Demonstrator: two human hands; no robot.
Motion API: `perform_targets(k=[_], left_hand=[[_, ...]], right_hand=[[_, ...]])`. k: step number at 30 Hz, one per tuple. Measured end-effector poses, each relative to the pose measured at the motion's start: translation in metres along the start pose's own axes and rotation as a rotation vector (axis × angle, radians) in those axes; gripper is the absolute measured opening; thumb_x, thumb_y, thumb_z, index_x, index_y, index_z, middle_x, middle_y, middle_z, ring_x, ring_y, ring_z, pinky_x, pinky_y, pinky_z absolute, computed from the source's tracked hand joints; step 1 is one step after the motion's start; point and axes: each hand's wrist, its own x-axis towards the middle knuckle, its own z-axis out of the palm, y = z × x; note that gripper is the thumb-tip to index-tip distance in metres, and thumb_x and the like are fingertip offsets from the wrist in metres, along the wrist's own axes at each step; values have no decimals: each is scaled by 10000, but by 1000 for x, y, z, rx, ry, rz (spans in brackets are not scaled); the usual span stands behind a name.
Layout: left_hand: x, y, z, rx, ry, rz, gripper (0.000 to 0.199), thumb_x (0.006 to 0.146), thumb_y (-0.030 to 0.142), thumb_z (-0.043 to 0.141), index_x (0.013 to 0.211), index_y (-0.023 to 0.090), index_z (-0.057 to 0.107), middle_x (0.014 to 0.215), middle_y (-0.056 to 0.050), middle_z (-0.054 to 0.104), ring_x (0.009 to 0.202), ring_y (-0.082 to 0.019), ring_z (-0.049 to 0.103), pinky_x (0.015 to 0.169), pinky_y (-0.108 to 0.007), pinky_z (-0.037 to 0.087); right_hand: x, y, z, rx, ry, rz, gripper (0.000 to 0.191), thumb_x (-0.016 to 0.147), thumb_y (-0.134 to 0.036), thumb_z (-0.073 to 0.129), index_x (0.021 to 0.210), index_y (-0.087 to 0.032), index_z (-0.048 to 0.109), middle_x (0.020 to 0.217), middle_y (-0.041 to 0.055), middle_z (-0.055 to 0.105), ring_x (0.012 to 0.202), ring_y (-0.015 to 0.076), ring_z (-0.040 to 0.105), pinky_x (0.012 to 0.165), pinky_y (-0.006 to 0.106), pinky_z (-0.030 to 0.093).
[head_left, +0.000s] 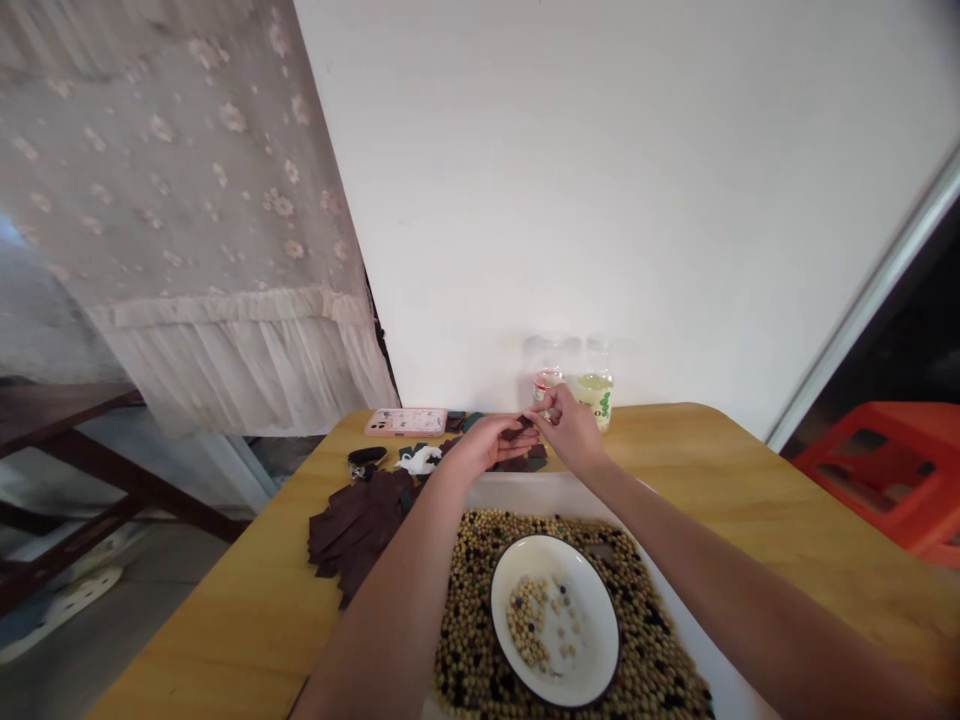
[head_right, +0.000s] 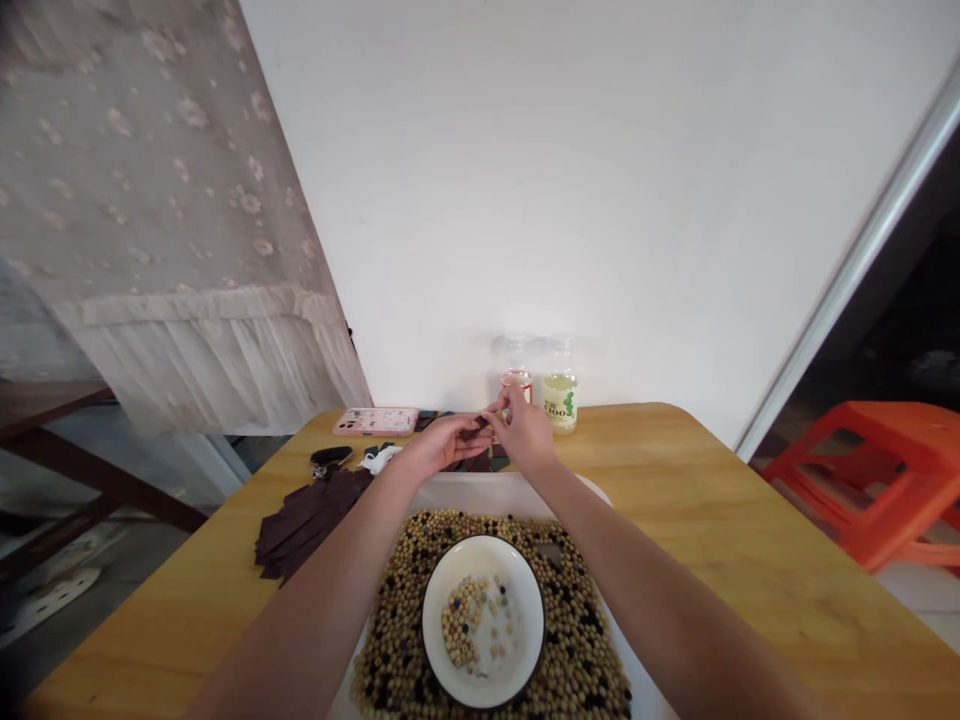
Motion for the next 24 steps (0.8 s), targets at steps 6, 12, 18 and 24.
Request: perform_targets(k=[6,12,18,24], left_hand=[[0,0,1,20,-10,-9,188,723,110,479,860,133,607,748,-65,689,713,-164,655,683,-265,510],[-1,1,1,-28,53,11,145,731,104,463,737,131,605,712,-68,687,655,-144,651,660,-236,505],[-2,2,1,-20,40,-4,170,725,93,464,796,129,614,691,-57,684,632,-142,649,638,-237,509],[-2,2,2,-42,47,10,165,735,91,449,751,124,610,668,-49,678,588,-123,639,631,-228,510]], right_hand=[[2,2,-3,35,50,10,194,715,-348,541,805,-214,435,612,-30,576,447,109,442,480,227,327],[3,0,-4,52,44,27,190,703,-333,557,808,-221,445,624,-31,593,448,112,447,485,230,338],[2,0,-3,60,38,-6,196,714,-349,544,809,-216,435,647,-21,604,435,109,442,478,234,339],[1,2,-1,37,32,-11,207,721,-376,538,763,-222,406,587,-34,579,421,107,425,470,228,332]])
